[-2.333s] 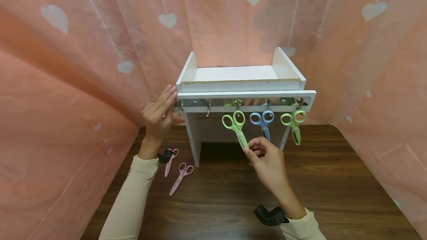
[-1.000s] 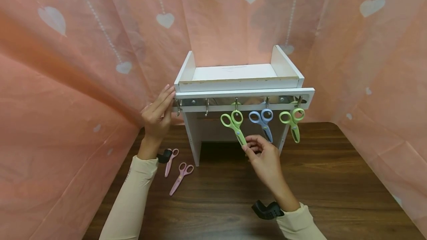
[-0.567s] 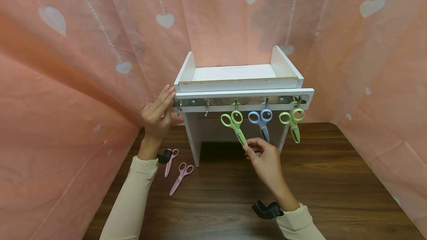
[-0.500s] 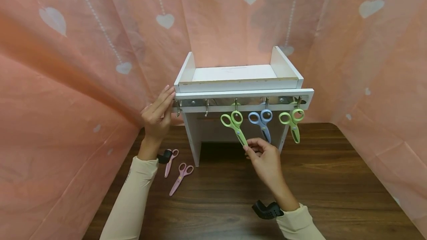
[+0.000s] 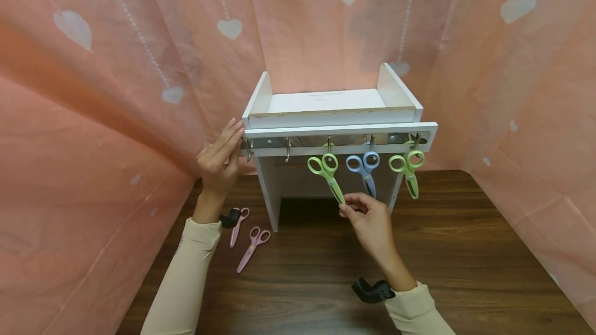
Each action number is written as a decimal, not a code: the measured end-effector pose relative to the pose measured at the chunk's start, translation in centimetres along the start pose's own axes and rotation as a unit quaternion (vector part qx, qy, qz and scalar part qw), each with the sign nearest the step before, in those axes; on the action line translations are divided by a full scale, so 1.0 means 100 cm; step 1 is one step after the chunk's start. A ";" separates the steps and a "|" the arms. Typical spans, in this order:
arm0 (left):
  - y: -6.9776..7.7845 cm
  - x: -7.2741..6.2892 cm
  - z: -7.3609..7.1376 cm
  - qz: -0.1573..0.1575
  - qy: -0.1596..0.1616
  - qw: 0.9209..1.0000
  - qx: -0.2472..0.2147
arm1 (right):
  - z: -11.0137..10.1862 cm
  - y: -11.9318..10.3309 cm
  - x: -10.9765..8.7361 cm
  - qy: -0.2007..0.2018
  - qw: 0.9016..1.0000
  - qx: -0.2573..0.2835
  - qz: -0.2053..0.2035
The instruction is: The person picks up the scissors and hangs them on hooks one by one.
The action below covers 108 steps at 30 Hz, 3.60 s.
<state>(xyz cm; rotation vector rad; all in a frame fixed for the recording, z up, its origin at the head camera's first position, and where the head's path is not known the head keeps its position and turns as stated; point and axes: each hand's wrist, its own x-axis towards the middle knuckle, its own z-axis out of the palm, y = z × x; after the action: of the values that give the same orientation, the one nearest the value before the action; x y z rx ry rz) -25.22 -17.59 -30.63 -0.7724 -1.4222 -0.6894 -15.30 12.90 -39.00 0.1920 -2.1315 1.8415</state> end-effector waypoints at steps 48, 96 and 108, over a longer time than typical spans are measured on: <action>-0.001 -0.004 0.001 -0.013 0.001 1.000 0.004 | -0.021 -0.039 -0.032 0.065 0.963 -0.087 -0.248; 0.003 -0.001 0.004 -0.008 0.011 1.000 0.006 | -0.097 -0.078 0.053 0.189 0.867 -0.123 -0.445; 0.001 -0.001 0.002 -0.011 -0.001 1.000 0.016 | -0.111 -0.069 0.076 0.182 0.882 -0.148 -0.408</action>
<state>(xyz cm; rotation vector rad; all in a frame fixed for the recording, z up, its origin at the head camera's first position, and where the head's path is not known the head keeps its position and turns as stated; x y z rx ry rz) -25.27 -17.35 -30.69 -0.7335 -1.4410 -0.6808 -18.75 23.46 -28.77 0.5265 -1.6506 0.9603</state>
